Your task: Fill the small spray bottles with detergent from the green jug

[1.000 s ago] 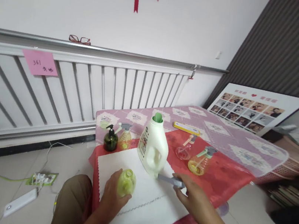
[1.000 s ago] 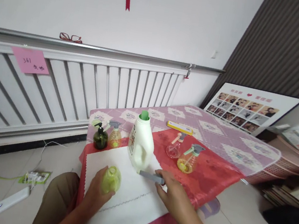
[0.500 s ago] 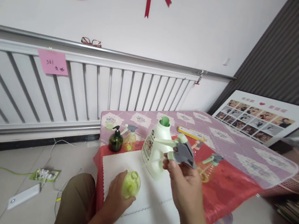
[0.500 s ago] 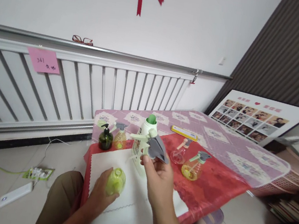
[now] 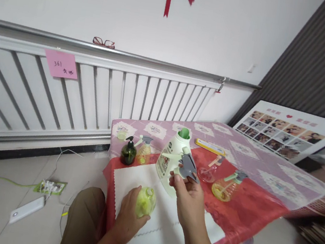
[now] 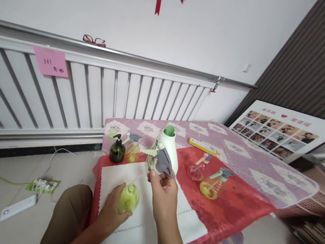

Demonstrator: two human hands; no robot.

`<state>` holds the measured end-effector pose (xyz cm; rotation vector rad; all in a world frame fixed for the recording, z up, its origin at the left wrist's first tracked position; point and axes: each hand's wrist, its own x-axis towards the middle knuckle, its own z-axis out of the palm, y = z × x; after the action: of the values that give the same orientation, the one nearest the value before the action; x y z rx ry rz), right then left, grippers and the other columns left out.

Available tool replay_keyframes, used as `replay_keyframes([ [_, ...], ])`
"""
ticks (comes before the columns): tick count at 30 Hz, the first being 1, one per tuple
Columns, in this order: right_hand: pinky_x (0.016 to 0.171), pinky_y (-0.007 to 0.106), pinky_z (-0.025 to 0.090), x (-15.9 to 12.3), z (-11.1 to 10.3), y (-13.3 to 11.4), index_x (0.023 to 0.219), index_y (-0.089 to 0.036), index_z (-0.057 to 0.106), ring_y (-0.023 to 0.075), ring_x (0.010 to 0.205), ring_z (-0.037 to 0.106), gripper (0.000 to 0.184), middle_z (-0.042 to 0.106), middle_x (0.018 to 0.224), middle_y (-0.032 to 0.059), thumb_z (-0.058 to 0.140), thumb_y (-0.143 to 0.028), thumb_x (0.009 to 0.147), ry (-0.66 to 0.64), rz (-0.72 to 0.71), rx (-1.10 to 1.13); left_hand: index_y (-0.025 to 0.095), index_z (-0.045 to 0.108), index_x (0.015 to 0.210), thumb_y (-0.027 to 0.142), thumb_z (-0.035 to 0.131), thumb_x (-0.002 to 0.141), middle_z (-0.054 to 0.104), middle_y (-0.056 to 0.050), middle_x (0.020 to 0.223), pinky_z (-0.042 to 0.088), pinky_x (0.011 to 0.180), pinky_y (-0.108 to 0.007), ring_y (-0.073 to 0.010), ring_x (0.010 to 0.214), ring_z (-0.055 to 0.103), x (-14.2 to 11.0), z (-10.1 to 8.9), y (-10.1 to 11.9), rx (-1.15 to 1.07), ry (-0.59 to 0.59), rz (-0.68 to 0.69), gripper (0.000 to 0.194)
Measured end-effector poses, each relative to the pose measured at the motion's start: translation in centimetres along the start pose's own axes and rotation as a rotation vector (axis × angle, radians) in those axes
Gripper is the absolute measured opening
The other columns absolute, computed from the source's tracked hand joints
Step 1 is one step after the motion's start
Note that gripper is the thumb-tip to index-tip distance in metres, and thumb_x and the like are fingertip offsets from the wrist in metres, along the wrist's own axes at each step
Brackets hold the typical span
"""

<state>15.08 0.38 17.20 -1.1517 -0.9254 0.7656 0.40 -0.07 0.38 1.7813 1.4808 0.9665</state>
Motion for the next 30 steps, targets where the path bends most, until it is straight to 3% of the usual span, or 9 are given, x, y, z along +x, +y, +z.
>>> replay_keyframes([
  [7, 0.071, 0.03, 0.049, 0.0, 0.0, 0.5, 0.099, -0.024, 0.06, 0.0142, 0.07, 0.057, 0.034, 0.063, 0.08, -0.0019, 0.071, -0.047, 0.076, -0.059, -0.044, -0.105, 0.016, 0.036, 0.141, 0.023, 0.067, 0.062, 0.044, -0.014, 0.148, 0.028, 0.117, -0.042, -0.03, 0.138, 0.039, 0.0, -0.1, 0.0, 0.005, -0.017, -0.015, 0.085],
  [16, 0.07, 0.033, 0.051, -1.1, -0.1, 5.3, 0.09, -0.022, 0.067, 0.0187, 0.071, 0.062, 0.031, 0.069, 0.077, 0.0006, 0.071, -0.049, 0.074, -0.233, 0.04, -0.215, 0.018, 0.036, 0.141, 0.023, 0.068, 0.062, 0.047, -0.013, 0.146, 0.029, 0.116, -0.042, -0.0303, 0.137, 0.04, 0.0, 0.2, -0.3, 0.014, 0.018, 0.025, 0.086],
  [21, 0.083, 0.041, 0.053, -2.2, -0.4, 7.2, 0.097, -0.021, 0.07, 0.0244, 0.089, 0.068, 0.036, 0.076, 0.092, 0.0066, 0.066, -0.052, 0.079, -0.324, 0.069, -0.231, 0.016, 0.036, 0.14, 0.021, 0.068, 0.061, 0.048, -0.014, 0.144, 0.03, 0.116, -0.044, -0.0299, 0.135, 0.042, 0.0, 0.1, -0.2, -0.005, 0.012, 0.032, 0.085],
  [30, 0.09, 0.047, 0.052, -2.5, -0.1, 6.9, 0.103, -0.025, 0.072, 0.0273, 0.097, 0.069, 0.033, 0.076, 0.108, 0.0075, 0.067, -0.047, 0.079, -0.337, 0.028, -0.273, 0.017, 0.036, 0.14, 0.02, 0.068, 0.061, 0.047, -0.013, 0.145, 0.03, 0.116, -0.044, -0.0302, 0.136, 0.042, 0.0, 0.2, -0.2, -0.011, 0.014, 0.025, 0.085],
])
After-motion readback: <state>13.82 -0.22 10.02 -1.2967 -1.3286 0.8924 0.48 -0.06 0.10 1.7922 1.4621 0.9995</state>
